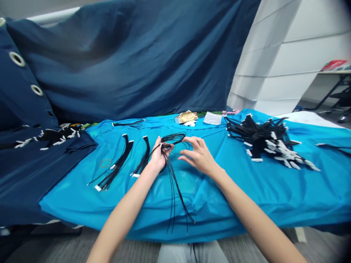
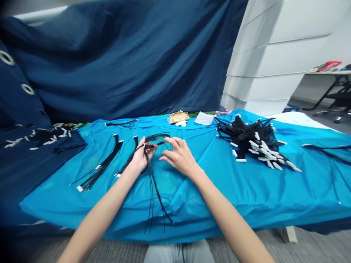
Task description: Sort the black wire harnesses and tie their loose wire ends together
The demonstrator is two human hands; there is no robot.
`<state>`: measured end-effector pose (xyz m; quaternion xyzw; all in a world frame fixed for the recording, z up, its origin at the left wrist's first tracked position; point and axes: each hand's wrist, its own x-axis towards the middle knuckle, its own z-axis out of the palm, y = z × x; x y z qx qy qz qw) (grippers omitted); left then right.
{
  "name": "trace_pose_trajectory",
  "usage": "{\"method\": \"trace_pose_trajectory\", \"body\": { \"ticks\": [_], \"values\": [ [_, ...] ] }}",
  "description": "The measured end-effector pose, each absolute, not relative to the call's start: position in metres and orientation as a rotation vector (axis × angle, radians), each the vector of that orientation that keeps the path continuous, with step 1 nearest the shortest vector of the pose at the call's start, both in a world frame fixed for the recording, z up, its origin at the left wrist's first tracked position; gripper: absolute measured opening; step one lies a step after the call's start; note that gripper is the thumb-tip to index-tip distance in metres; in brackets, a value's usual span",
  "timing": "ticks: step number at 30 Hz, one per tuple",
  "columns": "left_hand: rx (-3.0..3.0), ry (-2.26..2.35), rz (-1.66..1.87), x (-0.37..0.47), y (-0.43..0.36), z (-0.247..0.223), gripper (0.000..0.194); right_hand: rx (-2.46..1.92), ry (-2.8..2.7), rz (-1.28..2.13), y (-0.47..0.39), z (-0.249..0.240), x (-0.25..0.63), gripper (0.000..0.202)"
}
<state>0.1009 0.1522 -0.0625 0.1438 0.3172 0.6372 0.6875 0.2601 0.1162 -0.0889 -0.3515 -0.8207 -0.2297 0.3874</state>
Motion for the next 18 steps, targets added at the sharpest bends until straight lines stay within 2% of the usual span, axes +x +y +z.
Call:
{"method": "trace_pose_trajectory", "body": {
  "ticks": [6, 13, 18],
  "values": [
    [0.342, 0.676, 1.392, 0.1, 0.154, -0.067, 0.026, -1.018, -1.903, -0.698, 0.119, -0.088, 0.265, 0.02],
    [0.506, 0.632, 1.204, 0.104, 0.14, -0.064, 0.011, -1.122, -1.785, -0.79, 0.12, -0.087, 0.266, 0.019],
    [0.417, 0.66, 1.216, 0.107, 0.14, -0.061, 0.021, -1.138, -1.818, -0.809, 0.122, -0.093, 0.262, 0.017]
  ]
}}
